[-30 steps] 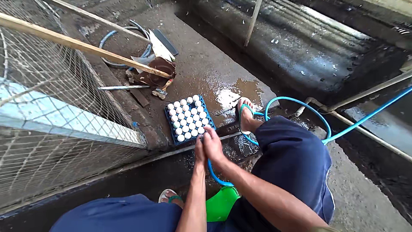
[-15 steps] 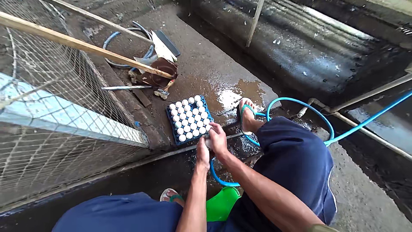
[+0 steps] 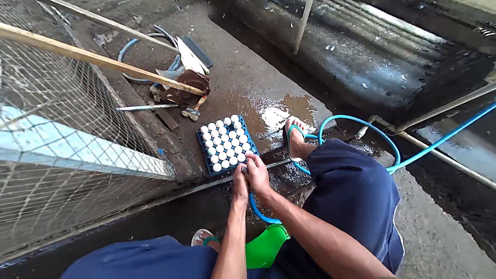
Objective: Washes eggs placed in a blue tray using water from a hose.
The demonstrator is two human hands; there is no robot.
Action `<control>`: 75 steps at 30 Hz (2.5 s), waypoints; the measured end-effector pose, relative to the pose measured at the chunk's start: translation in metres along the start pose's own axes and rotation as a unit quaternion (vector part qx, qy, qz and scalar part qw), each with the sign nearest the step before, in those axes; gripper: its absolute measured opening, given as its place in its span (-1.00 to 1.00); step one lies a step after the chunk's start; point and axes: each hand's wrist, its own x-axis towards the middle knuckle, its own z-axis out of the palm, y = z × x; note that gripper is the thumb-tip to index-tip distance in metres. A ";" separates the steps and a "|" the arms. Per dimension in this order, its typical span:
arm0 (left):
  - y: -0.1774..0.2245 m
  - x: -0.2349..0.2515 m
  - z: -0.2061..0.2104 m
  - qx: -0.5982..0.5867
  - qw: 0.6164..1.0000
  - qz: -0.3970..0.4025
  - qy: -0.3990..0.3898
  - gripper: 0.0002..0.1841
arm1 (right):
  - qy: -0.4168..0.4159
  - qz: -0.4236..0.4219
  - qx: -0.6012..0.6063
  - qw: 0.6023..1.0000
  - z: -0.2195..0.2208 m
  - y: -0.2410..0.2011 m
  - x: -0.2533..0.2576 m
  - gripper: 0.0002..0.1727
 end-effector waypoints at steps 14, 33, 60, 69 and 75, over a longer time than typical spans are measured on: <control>0.004 -0.002 0.000 0.025 0.998 -0.024 -0.042 -0.41 | -0.013 0.002 -0.093 0.996 -0.010 -0.010 0.025 -0.55; -0.006 0.008 -0.008 -0.045 0.996 -0.007 -0.076 -0.52 | -0.008 0.121 0.039 0.992 -0.005 -0.008 0.034 -0.56; 0.001 0.008 -0.002 0.064 0.998 -0.013 0.003 -0.51 | 0.017 0.074 -0.056 0.996 0.001 -0.005 0.028 -0.54; -0.002 0.024 -0.033 -0.090 0.978 -0.099 -0.162 -0.43 | -0.024 0.177 -0.078 0.981 -0.003 0.026 0.062 -0.64; -0.020 0.062 -0.060 -0.183 0.954 -0.080 -0.223 -0.37 | -0.311 0.221 -0.109 0.918 -0.032 0.065 0.068 -0.66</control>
